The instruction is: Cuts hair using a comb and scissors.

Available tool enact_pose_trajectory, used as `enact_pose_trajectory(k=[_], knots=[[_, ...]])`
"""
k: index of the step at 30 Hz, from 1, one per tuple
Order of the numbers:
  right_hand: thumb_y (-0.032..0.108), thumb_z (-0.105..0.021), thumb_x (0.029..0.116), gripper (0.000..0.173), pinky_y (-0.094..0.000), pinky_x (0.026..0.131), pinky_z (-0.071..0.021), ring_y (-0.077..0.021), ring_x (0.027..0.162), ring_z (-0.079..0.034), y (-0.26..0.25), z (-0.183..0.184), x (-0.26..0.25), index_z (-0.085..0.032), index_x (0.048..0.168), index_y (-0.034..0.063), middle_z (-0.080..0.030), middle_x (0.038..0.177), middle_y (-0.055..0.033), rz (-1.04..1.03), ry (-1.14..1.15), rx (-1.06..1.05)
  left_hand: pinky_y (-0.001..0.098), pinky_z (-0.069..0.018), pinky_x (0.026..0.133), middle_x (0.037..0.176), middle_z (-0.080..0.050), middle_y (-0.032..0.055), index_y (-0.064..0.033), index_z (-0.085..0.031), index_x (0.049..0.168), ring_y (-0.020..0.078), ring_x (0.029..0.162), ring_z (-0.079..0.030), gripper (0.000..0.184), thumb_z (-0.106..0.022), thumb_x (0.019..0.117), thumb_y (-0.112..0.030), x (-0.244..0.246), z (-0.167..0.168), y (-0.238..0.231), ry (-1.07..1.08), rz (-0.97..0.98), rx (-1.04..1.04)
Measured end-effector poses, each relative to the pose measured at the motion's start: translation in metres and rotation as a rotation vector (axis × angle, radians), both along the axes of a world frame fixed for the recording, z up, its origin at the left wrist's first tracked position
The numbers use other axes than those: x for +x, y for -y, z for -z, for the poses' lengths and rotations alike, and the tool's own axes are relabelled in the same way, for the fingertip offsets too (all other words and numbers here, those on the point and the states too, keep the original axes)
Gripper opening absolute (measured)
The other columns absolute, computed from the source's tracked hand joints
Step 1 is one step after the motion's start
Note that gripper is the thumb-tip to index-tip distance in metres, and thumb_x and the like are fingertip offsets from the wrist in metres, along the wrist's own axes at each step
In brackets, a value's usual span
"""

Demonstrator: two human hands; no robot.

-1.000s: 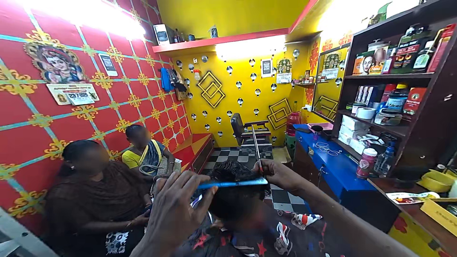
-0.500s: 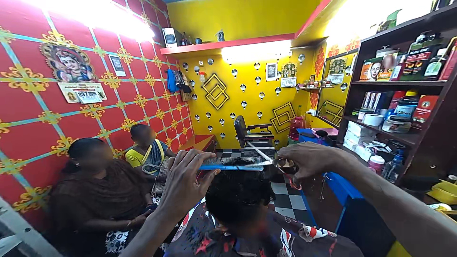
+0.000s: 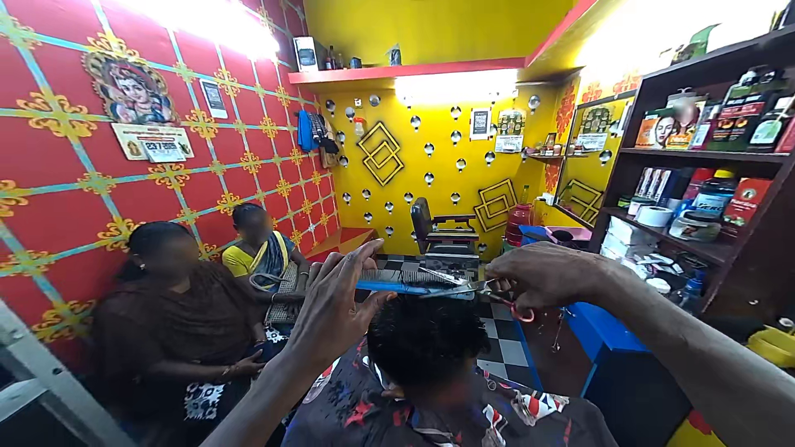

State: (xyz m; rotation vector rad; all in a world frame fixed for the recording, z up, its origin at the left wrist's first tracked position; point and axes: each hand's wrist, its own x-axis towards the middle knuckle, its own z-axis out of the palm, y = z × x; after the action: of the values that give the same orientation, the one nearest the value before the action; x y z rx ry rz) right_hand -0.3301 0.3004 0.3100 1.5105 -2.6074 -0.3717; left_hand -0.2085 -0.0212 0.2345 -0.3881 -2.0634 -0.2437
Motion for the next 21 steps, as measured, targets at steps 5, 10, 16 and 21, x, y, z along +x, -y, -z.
enact_pose_trajectory(k=[5,10,16,21], knots=[[0.007,-0.077,0.0853,0.033,-0.0457,0.073,-0.0558,-0.0218,0.085,-0.07,0.009,-0.006,0.009,-0.072,0.116,0.0189,-0.072,0.093,-0.0014,-0.06,-0.112,-0.012,0.0393,-0.0501,0.086,0.107,-0.067,-0.0067,-0.0154,-0.052,0.147,0.0149,0.097,-0.06,0.068,-0.07,0.0912,-0.05,0.004,0.004,0.003,0.038,0.033,0.075],[0.013,-0.072,0.0901,0.023,-0.0439,0.074,-0.0562,-0.018,0.082,-0.068,0.003,0.007,-0.008,-0.07,0.112,0.0184,-0.071,0.09,0.0001,0.003,0.038,-0.232,0.0474,-0.0555,0.087,0.108,-0.072,-0.0012,-0.0158,-0.073,0.117,0.017,0.101,-0.067,0.04,-0.057,0.1006,-0.048,0.034,0.054,0.0,0.002,-0.009,0.363],[-0.008,-0.06,0.0938,0.02,-0.0247,0.073,-0.0548,-0.0072,0.078,-0.064,0.048,0.058,0.002,-0.066,0.108,0.0049,-0.068,0.091,-0.002,0.068,0.834,-0.828,0.0365,-0.0441,0.093,0.109,-0.067,-0.0007,-0.0259,-0.066,0.121,0.0147,0.105,-0.061,0.037,-0.058,0.0993,-0.055,0.058,0.126,-0.01,-0.063,0.093,0.24],[-0.001,-0.066,0.0942,0.018,-0.0248,0.077,-0.0573,-0.0082,0.083,-0.066,0.048,0.03,-0.005,-0.064,0.111,0.0059,-0.07,0.097,-0.0022,-0.035,0.833,-0.614,0.0421,-0.0547,0.086,0.102,-0.073,-0.0059,-0.0192,-0.075,0.112,0.0094,0.096,-0.067,0.041,-0.052,0.1015,-0.052,0.021,0.087,0.016,0.095,0.124,0.46]])
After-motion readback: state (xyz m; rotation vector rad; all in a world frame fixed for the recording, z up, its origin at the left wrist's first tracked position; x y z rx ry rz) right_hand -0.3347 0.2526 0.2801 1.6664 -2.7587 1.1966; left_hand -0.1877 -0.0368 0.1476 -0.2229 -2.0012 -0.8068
